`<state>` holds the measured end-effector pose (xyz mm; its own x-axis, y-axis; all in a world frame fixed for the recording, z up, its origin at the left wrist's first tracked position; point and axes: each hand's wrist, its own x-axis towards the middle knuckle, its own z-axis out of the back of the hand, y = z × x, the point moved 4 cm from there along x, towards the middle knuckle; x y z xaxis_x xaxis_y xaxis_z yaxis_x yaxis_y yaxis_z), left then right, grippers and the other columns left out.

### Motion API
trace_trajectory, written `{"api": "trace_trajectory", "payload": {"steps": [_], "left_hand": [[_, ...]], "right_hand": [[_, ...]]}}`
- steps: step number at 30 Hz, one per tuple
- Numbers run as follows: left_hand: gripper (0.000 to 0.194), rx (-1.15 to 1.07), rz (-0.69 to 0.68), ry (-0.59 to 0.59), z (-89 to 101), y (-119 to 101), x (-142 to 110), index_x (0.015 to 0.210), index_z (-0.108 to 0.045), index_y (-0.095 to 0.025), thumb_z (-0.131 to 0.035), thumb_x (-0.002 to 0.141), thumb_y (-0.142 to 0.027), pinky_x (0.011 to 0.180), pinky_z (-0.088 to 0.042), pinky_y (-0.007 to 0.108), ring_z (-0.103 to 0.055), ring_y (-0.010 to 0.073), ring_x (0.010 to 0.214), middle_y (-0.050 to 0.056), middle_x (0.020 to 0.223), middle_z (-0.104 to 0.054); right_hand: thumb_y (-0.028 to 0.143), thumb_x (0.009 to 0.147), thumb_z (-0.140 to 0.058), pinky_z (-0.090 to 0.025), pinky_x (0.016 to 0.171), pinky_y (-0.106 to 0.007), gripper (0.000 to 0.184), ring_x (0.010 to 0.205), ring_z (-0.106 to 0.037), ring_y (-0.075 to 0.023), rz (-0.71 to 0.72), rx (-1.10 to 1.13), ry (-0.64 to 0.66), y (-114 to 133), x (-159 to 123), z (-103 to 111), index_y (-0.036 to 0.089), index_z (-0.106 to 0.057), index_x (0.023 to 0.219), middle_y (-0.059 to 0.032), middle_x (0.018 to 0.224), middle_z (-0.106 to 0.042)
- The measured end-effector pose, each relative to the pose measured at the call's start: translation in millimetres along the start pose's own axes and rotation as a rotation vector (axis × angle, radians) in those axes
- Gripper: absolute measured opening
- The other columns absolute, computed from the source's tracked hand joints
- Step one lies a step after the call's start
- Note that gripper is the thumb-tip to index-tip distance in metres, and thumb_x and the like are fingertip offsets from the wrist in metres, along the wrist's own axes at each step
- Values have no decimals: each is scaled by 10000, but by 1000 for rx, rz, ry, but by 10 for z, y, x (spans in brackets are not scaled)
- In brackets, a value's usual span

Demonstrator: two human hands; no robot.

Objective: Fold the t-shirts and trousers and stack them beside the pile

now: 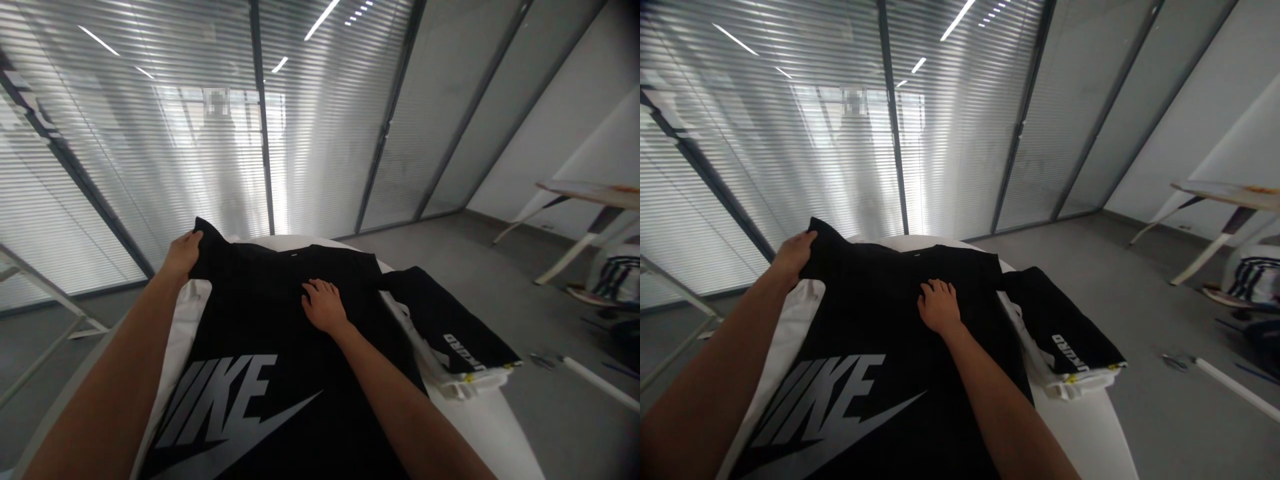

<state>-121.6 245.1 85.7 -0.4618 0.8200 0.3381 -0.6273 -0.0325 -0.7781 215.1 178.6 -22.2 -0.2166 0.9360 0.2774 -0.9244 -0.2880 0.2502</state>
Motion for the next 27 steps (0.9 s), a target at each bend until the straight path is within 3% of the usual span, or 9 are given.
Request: {"api": "trace_trajectory", "payload": {"steps": [4, 8, 12, 15, 18, 21, 25, 27], "left_hand": [[367, 40, -143, 108, -278, -330, -53, 987, -700, -159, -453, 891, -412, 728, -492, 270, -641, 199, 823, 35, 839, -705], [404, 170, -322, 227, -591, -531, -279, 1104, -699, -172, -399, 932, -382, 824, -470, 280, -653, 218, 910, 50, 947, -725], [461, 289, -423, 301, -862, -492, -552, 1325, -589, -228, -347, 967, -391, 910, -449, 311, -645, 240, 1049, 80, 1127, -709], [507, 421, -395, 356, -984, -359, -700, 1408, -504, -272, -311, 973, -447, 897, -464, 374, -658, 279, 1036, 105, 1154, -700], [583, 555, -351, 422, -1018, -240, -798, 1429, -478, -262, -285, 956, -543, 881, -473, 432, -651, 323, 1043, 137, 1182, -681], [636, 589, -399, 450, -969, -178, -855, 1396, -521, -229, -251, 947, -590, 897, -474, 435, -615, 326, 1102, 137, 1223, -653], [584, 552, -553, 252, -822, -93, -852, 1372, -550, -220, -231, 977, -509, 971, -443, 438, -546, 304, 1184, 120, 1209, -638], [555, 559, -621, 165, -801, -3, -841, 1402, -517, -213, -266, 980, -470, 1034, -393, 458, -486, 307, 1259, 136, 1307, -576]], "right_hand": [[342, 948, -414, -249, 1105, -459, 402, 1293, -429, -251, -3, 3, 4, -5, 1, 0, 239, -573, 1302, -86, 1369, -542], [334, 944, -419, -243, 1105, -460, 398, 1292, -430, -250, 0, 9, 1, -10, -2, -1, 238, -575, 1297, -87, 1366, -544], [334, 943, -420, -240, 1107, -461, 396, 1296, -427, -254, -1, 14, 1, -15, -5, -4, 241, -577, 1295, -85, 1370, -543], [334, 942, -420, -235, 1112, -462, 397, 1298, -424, -251, -2, 16, -1, -21, -3, -16, 240, -576, 1296, -81, 1371, -542], [330, 941, -421, -232, 1114, -462, 396, 1301, -422, -251, -1, 18, -7, -27, 2, -28, 236, -577, 1293, -82, 1370, -543], [327, 938, -426, -235, 1112, -460, 396, 1301, -421, -252, 5, 18, -11, -27, 5, -32, 231, -577, 1292, -83, 1366, -544], [333, 941, -424, -242, 1107, -453, 397, 1292, -427, -252, 8, 14, -12, -22, -1, -21, 230, -577, 1292, -81, 1362, -547], [331, 942, -423, -246, 1105, -451, 397, 1285, -433, -253, 8, 9, -15, -19, -7, -12, 227, -577, 1292, -80, 1360, -548]]}}
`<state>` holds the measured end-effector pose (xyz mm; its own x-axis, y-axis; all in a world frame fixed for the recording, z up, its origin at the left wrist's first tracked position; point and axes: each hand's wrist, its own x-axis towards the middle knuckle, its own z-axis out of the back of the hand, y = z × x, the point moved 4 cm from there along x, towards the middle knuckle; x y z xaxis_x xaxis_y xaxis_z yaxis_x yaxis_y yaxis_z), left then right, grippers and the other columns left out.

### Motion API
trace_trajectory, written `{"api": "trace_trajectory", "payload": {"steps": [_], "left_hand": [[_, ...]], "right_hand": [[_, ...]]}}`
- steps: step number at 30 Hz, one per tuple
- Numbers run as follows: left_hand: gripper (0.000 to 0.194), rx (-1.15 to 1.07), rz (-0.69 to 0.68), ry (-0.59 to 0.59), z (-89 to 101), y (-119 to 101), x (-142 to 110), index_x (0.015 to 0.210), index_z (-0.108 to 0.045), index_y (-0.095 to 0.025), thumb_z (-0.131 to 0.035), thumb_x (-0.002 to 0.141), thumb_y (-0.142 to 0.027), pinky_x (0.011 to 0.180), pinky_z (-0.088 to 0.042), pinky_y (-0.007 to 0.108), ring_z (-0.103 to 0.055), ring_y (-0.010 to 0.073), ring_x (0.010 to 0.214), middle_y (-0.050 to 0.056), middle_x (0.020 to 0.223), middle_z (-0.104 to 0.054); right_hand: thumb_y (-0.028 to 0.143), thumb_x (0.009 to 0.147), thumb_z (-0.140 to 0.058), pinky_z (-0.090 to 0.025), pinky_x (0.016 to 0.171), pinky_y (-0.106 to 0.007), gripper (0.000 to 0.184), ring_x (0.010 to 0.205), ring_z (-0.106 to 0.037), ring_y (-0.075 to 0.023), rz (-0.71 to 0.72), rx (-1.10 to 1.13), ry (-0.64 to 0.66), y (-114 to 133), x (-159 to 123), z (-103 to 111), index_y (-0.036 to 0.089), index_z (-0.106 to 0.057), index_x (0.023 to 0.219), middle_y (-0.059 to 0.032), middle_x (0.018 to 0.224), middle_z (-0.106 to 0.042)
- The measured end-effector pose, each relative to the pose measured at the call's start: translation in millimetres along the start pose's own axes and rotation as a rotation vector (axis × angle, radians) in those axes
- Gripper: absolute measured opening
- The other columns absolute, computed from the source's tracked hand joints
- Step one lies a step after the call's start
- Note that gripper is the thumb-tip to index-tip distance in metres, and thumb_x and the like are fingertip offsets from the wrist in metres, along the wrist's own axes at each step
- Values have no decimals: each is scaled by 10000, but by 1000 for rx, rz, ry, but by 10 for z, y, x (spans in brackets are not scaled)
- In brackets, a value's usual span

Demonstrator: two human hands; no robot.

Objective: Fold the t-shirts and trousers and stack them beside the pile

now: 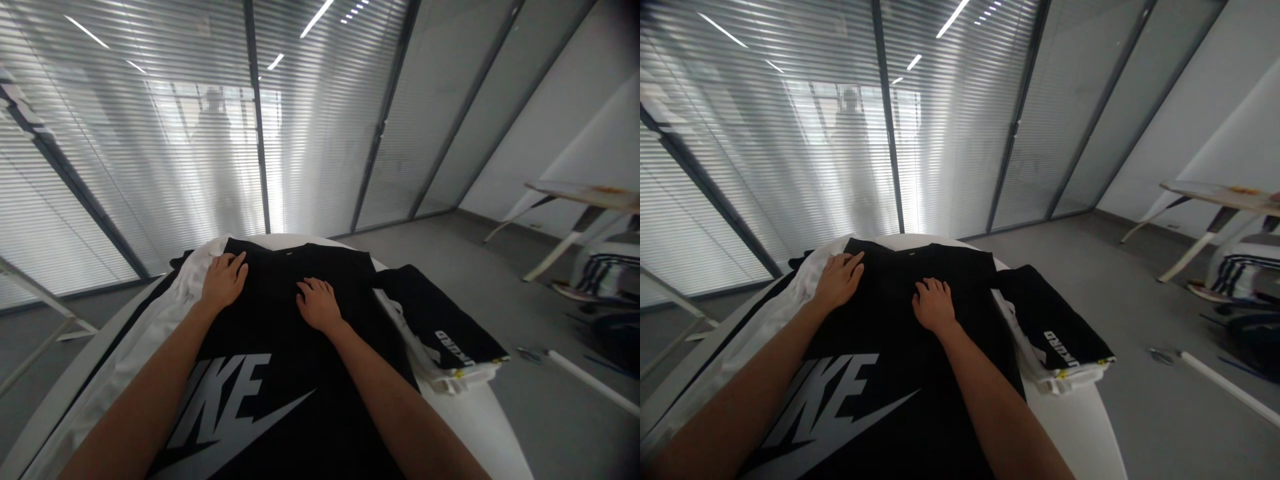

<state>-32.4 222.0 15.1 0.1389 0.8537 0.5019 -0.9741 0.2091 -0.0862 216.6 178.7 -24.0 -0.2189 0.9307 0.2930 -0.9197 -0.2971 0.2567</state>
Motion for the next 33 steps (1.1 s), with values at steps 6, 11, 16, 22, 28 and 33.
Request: {"api": "trace_trajectory", "payload": {"steps": [6, 11, 16, 22, 28, 33], "left_hand": [[568, 47, -25, 82, -309, 150, -92, 1495, -369, -210, -326, 976, -436, 1115, -298, 481, -323, 313, 1412, 155, 1526, -370], [577, 57, -7, 104, -360, 161, -121, 1515, -320, -211, -295, 985, -438, 1120, -284, 493, -293, 315, 1429, 160, 1550, -327], [571, 65, -19, 65, -291, 124, -145, 1502, -348, -188, -343, 970, -395, 1115, -280, 522, -302, 330, 1421, 180, 1536, -343], [485, 46, -113, -78, -88, -111, -178, 1348, -555, -164, -440, 879, -214, 1087, -341, 465, -422, 305, 1318, 157, 1376, -509], [504, -62, -144, 17, -190, -236, -234, 1331, -559, -183, -501, 832, -217, 1010, -423, 450, -470, 296, 1233, 139, 1314, -533], [495, -104, -115, 8, -207, -196, -255, 1326, -558, -211, -497, 835, -219, 1011, -413, 464, -468, 296, 1227, 123, 1321, -530]], "right_hand": [[335, 945, -419, -238, 1110, -444, 402, 1300, -418, -245, -8, -10, 18, 2, -2, 2, 230, -571, 1302, -83, 1377, -536], [335, 946, -419, -232, 1112, -448, 404, 1308, -412, -246, -5, -4, 30, 4, 4, -6, 230, -567, 1307, -83, 1385, -530], [328, 938, -442, -252, 1104, -443, 396, 1301, -425, -244, -11, 20, 41, -8, 24, 22, 230, -578, 1297, -81, 1375, -539], [257, 922, -447, -396, 982, -321, 358, 1129, -559, -199, -54, 71, 12, -150, 134, 210, 213, -615, 1235, -69, 1231, -631], [177, 906, -415, -449, 881, -366, 336, 1017, -619, -258, -277, -172, -72, -572, 372, 593, 190, -632, 1162, -109, 1105, -676], [125, 940, -317, -444, 917, -405, 394, 1131, -581, -297, -449, -335, 74, -1027, 611, 705, 122, -595, 1218, -188, 1175, -630]]}}
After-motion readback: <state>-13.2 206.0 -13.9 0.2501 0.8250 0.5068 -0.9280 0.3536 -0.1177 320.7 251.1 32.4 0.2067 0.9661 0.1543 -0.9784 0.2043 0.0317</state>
